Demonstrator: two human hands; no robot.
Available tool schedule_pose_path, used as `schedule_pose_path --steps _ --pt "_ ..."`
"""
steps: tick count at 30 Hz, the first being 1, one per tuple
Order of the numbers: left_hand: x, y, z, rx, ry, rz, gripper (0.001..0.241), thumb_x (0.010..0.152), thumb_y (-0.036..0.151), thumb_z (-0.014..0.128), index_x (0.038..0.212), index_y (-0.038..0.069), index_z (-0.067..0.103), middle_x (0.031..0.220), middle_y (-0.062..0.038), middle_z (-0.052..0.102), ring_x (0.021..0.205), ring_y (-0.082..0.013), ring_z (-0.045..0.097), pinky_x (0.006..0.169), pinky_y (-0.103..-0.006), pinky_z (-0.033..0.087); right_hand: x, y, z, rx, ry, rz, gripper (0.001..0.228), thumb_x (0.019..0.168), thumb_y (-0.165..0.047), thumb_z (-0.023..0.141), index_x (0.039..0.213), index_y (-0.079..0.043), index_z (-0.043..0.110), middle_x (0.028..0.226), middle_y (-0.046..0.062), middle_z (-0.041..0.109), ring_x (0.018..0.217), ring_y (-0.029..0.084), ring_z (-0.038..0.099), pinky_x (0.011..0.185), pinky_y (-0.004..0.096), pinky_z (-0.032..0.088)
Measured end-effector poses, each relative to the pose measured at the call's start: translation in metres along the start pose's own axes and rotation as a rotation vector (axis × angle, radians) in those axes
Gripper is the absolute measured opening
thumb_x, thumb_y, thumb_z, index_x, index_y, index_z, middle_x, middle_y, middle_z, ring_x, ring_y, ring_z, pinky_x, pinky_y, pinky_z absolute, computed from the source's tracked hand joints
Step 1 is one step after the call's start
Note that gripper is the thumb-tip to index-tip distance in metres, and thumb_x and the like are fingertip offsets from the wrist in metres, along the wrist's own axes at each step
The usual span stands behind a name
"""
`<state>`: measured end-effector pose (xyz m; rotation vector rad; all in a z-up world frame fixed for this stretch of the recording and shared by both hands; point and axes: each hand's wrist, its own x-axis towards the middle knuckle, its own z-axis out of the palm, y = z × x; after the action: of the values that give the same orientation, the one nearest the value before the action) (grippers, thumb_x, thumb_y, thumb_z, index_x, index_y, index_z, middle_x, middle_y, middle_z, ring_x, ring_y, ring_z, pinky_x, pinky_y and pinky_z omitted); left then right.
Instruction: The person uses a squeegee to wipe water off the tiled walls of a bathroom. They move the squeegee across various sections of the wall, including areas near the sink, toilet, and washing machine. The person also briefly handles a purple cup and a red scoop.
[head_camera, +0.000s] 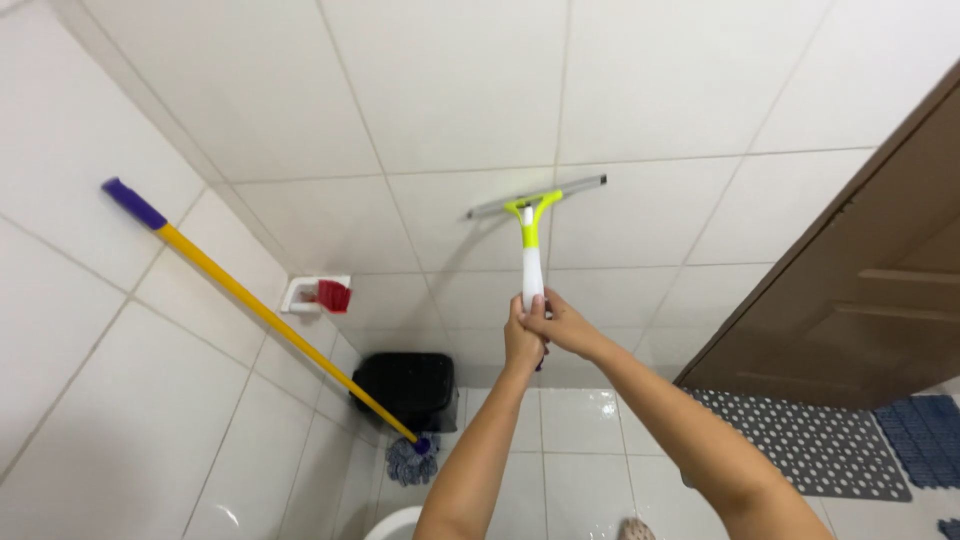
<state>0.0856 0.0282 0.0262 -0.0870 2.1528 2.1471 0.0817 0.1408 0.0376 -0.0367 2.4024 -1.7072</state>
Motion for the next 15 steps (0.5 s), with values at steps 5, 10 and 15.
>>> schedule_pose_path --steps 5,10,15 --pt "0.044 0.05 0.028 0.071 -0.019 0.465 0.05 0.108 0.049 0.049 0.133 0.006 0.051 0.089 -0.006 0.071 0.065 -0.0124 0.064 0.053 -0.0295 0.05 -0.005 -0.081 -0.065 0.009 0.061 -0.253 0.095 0.085 -0.048 0.07 0.156 0.001 0.03 0.125 0.025 0.064 0.105 0.027 0.069 0.079 0.035 0.06" --pt "0.037 0.173 0.092 0.149 -0.109 0.536 0.053 0.106 0.049 0.047 0.139 0.008 0.047 0.078 -0.006 0.069 0.054 -0.0132 0.058 0.046 -0.0294 0.046 -0.01 -0.125 -0.155 -0.018 0.117 -0.443 0.084 0.092 -0.038 0.066 0.156 0.0 0.026 0.123 0.02 0.064 0.1 0.024 0.071 0.077 0.034 0.06" --pt "0.031 0.231 0.175 0.063 -0.144 0.528 0.056 0.102 0.045 0.053 0.145 0.011 0.041 0.073 -0.009 0.064 0.048 -0.014 0.056 0.042 -0.0314 0.045 -0.031 -0.148 -0.242 -0.096 0.201 -0.514 0.068 0.102 -0.033 0.061 0.156 0.0 0.037 0.102 0.017 0.066 0.071 0.018 0.065 0.059 0.031 0.054"
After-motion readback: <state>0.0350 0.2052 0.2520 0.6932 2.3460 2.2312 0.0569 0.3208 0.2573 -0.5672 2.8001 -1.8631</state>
